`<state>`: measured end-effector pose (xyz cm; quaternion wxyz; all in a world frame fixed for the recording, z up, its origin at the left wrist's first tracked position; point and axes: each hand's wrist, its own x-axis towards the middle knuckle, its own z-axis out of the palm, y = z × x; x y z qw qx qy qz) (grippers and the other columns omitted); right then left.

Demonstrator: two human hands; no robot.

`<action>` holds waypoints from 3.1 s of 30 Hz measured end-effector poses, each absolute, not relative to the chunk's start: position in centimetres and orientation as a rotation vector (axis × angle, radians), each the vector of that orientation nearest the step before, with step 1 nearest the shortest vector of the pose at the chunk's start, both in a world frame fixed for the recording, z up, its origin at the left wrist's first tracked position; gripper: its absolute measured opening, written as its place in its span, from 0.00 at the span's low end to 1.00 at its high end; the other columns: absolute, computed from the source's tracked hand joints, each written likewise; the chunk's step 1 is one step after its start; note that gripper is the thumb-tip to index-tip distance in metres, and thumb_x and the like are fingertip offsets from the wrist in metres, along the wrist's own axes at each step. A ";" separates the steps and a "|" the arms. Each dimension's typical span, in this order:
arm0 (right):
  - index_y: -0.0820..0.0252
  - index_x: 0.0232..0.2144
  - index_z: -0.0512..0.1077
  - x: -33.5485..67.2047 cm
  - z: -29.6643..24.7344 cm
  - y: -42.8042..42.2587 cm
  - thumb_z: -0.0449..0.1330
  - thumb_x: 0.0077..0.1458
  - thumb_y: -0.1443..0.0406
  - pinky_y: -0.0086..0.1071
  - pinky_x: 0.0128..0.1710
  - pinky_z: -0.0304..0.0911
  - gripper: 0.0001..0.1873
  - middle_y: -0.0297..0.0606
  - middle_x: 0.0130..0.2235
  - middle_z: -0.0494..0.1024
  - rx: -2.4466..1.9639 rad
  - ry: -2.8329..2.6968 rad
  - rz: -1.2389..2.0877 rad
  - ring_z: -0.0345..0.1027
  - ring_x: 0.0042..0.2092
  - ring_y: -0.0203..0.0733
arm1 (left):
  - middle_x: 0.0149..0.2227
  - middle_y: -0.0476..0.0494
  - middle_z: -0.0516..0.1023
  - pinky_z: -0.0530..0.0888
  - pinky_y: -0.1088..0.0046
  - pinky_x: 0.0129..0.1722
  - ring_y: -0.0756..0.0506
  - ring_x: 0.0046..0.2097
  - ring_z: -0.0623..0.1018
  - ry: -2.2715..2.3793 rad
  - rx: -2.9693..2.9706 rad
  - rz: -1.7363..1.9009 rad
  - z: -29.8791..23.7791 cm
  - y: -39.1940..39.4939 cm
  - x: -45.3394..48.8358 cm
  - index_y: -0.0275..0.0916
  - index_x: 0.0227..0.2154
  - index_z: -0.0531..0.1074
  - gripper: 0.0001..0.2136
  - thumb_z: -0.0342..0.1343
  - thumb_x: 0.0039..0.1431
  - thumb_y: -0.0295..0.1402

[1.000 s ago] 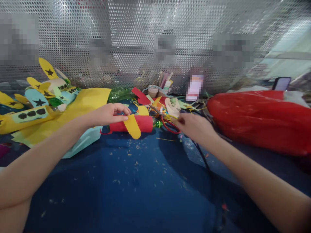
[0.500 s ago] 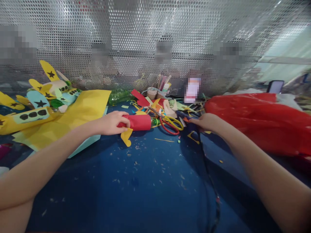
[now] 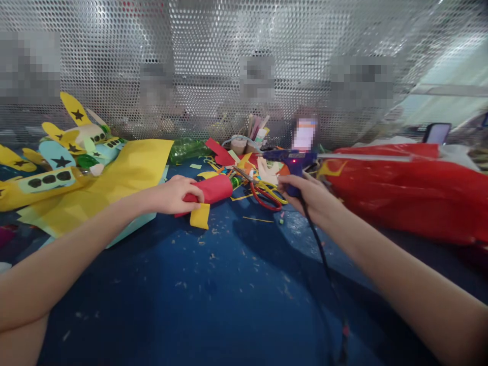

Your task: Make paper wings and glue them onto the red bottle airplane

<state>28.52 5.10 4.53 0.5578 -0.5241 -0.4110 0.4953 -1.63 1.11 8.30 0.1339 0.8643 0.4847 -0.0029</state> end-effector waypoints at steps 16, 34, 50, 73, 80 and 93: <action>0.59 0.34 0.72 23.9 1.4 -0.2 0.56 0.53 0.45 0.37 0.37 0.67 0.24 0.41 0.34 0.77 -1.228 -1.777 1.128 0.69 0.34 0.42 | 0.50 0.44 0.76 0.68 0.70 0.46 0.42 0.49 0.73 1.488 2.062 0.272 7.6 3.2 -3.6 0.41 0.45 0.74 0.21 0.53 0.55 0.49; 0.58 0.25 0.70 23.8 0.8 0.4 0.50 0.53 0.40 0.36 0.32 0.62 0.29 0.37 0.24 0.71 -1.371 -1.743 0.977 0.66 0.29 0.41 | 0.48 0.45 0.77 0.67 0.70 0.47 0.42 0.47 0.74 1.484 2.131 0.242 7.8 2.4 -2.4 0.41 0.43 0.75 0.18 0.52 0.56 0.47; 0.58 0.23 0.67 23.4 0.9 -0.4 0.47 0.56 0.41 0.32 0.26 0.58 0.29 0.33 0.21 0.67 -1.307 -1.915 0.989 0.61 0.25 0.37 | 0.48 0.45 0.77 0.67 0.70 0.48 0.42 0.48 0.74 1.482 2.157 0.244 7.6 2.3 -2.3 0.42 0.42 0.75 0.17 0.52 0.57 0.46; 0.57 0.20 0.64 23.6 1.3 0.1 0.47 0.52 0.38 0.34 0.29 0.59 0.31 0.35 0.22 0.68 -1.472 -1.783 0.908 0.62 0.26 0.39 | 0.45 0.45 0.78 0.68 0.71 0.45 0.43 0.44 0.76 1.484 2.184 0.269 7.6 2.3 -2.3 0.42 0.41 0.75 0.16 0.52 0.56 0.45; 0.56 0.19 0.61 23.3 1.6 -0.6 0.47 0.52 0.38 0.32 0.29 0.60 0.30 0.34 0.21 0.67 -1.357 -1.863 0.978 0.62 0.26 0.38 | 0.45 0.46 0.78 0.68 0.71 0.45 0.44 0.44 0.76 1.478 2.175 0.273 7.6 2.3 -2.2 0.42 0.40 0.75 0.15 0.53 0.56 0.44; 0.57 0.18 0.62 23.6 1.6 0.0 0.46 0.51 0.37 0.33 0.29 0.58 0.32 0.36 0.21 0.68 -1.478 -1.809 0.921 0.61 0.26 0.38 | 0.47 0.46 0.78 0.68 0.70 0.46 0.43 0.45 0.75 1.492 2.164 0.250 7.7 2.3 -2.2 0.42 0.41 0.75 0.16 0.53 0.56 0.45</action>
